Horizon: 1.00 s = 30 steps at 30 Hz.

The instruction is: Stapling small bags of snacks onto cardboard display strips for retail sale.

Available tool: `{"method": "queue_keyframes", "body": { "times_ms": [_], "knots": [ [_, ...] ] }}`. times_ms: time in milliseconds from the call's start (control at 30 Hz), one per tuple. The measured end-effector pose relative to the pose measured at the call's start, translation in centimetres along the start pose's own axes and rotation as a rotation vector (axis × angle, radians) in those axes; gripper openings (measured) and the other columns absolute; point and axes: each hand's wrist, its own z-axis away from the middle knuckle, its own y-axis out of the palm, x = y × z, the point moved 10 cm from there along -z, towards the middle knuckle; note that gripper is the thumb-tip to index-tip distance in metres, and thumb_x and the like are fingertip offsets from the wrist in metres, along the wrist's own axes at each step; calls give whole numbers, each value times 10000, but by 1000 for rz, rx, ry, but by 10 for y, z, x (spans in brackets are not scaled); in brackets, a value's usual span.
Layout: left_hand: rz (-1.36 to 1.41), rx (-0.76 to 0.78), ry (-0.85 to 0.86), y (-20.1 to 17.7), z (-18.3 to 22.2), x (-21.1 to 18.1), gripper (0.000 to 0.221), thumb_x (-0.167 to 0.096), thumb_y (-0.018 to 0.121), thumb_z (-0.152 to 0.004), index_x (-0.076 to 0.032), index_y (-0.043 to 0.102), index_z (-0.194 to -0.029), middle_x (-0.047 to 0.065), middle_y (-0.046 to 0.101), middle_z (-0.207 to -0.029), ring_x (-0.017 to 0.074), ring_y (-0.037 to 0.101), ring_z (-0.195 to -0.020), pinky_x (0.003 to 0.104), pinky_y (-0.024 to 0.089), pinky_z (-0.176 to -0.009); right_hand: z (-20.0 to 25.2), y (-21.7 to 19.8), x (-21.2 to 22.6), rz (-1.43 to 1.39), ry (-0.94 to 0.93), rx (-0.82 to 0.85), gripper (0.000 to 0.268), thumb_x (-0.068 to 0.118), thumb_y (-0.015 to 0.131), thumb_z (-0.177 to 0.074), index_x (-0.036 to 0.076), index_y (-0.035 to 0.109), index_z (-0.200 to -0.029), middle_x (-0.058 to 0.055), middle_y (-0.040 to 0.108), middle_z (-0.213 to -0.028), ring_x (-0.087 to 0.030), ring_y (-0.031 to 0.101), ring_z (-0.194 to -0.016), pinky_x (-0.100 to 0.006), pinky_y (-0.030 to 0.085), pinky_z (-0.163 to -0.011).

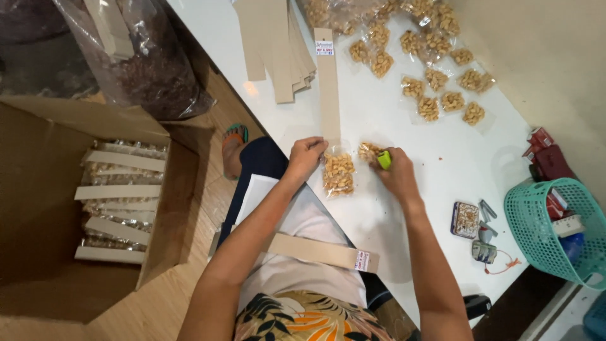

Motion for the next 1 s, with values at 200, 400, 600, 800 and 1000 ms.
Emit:
{"method": "queue_keyframes", "body": {
  "times_ms": [200,400,600,800,1000],
  "knots": [
    [59,3,1,1,-1,-3,290,-216,718,-892,-48,771,-1123,74,722,-723,134,686,-608,268,564,-572,11,-17,6,-57,2,196,202,75,799,-779,58,740,-972,-194,713,-894,-431,700,-902,-496,528,-852],
    [117,63,69,13,-16,10,289,-206,722,-912,-66,774,-1160,136,771,-909,190,728,-782,346,583,-681,14,-78,80,-517,-86,297,194,-5,794,-788,92,769,-954,-42,728,-820,-134,640,-812,-311,526,-792],
    [328,164,84,28,3,-12,271,-89,650,-906,-19,754,-1146,93,750,-892,104,683,-749,218,569,-668,-54,8,55,-781,14,244,349,76,898,-734,22,713,-1025,-94,728,-864,-147,696,-742,-276,589,-688],
    [70,145,82,12,32,-58,369,-318,733,-864,-94,785,-1153,117,788,-928,191,746,-847,346,602,-733,-67,36,44,-794,126,193,363,60,912,-712,57,706,-1010,-56,734,-827,-107,692,-713,-245,582,-687],
    [-80,55,164,9,36,-65,318,-401,693,-950,-143,810,-1094,112,792,-915,260,763,-952,380,601,-785,-55,16,65,-735,234,176,337,127,904,-761,10,683,-988,-99,684,-718,-157,657,-555,-286,563,-550]
  ]
}}
